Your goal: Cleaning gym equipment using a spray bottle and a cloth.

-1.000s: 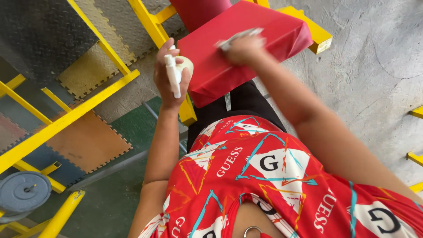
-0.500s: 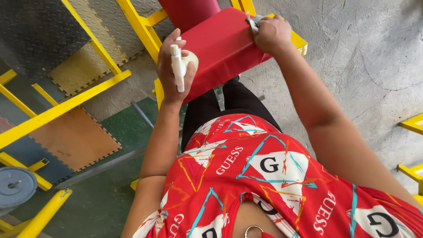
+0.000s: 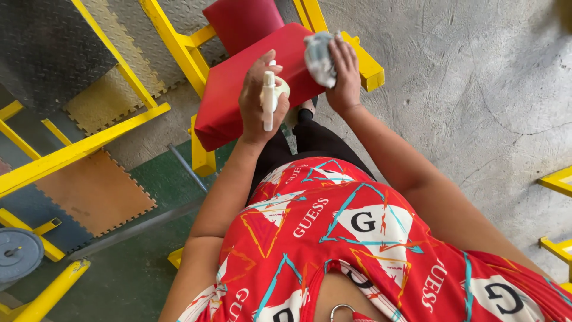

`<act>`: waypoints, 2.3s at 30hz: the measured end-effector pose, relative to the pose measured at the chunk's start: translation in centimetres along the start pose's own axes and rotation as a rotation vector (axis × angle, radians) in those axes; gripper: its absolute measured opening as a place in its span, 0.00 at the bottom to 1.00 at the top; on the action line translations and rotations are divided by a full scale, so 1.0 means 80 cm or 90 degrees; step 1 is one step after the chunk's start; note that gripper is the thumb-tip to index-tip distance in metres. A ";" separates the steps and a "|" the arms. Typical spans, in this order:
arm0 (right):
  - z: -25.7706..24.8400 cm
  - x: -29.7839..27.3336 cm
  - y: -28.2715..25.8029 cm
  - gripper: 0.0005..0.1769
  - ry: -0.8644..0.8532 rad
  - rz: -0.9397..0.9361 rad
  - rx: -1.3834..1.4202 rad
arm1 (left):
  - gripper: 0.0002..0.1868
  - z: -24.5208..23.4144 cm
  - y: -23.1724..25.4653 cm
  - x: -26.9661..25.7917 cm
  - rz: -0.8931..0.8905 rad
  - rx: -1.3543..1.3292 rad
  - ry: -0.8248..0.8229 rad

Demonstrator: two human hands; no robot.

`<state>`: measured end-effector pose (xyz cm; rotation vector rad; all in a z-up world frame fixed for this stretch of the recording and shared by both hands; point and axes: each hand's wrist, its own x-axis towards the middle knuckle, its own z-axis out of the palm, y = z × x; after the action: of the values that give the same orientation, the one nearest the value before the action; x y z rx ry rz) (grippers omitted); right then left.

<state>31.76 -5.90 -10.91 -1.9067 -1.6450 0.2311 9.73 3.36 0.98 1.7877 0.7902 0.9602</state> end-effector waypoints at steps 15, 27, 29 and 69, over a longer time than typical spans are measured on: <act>0.024 -0.046 0.026 0.24 0.063 0.136 0.043 | 0.22 0.064 0.004 -0.014 -0.034 -0.005 0.005; 0.015 -0.004 -0.002 0.43 -0.111 0.082 -0.002 | 0.23 0.047 0.004 -0.035 -0.084 -0.035 0.101; -0.012 -0.003 -0.068 0.42 -0.128 -0.066 -0.052 | 0.21 0.041 -0.004 -0.049 -0.026 0.053 0.150; 0.209 -0.025 -0.385 0.53 -0.308 -0.290 0.196 | 0.21 -0.299 -0.104 -0.283 -0.112 0.253 0.266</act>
<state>-2.91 -0.81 -8.15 -1.2637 -2.1578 0.7506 -22.92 -2.27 -6.51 1.8265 1.4620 1.1318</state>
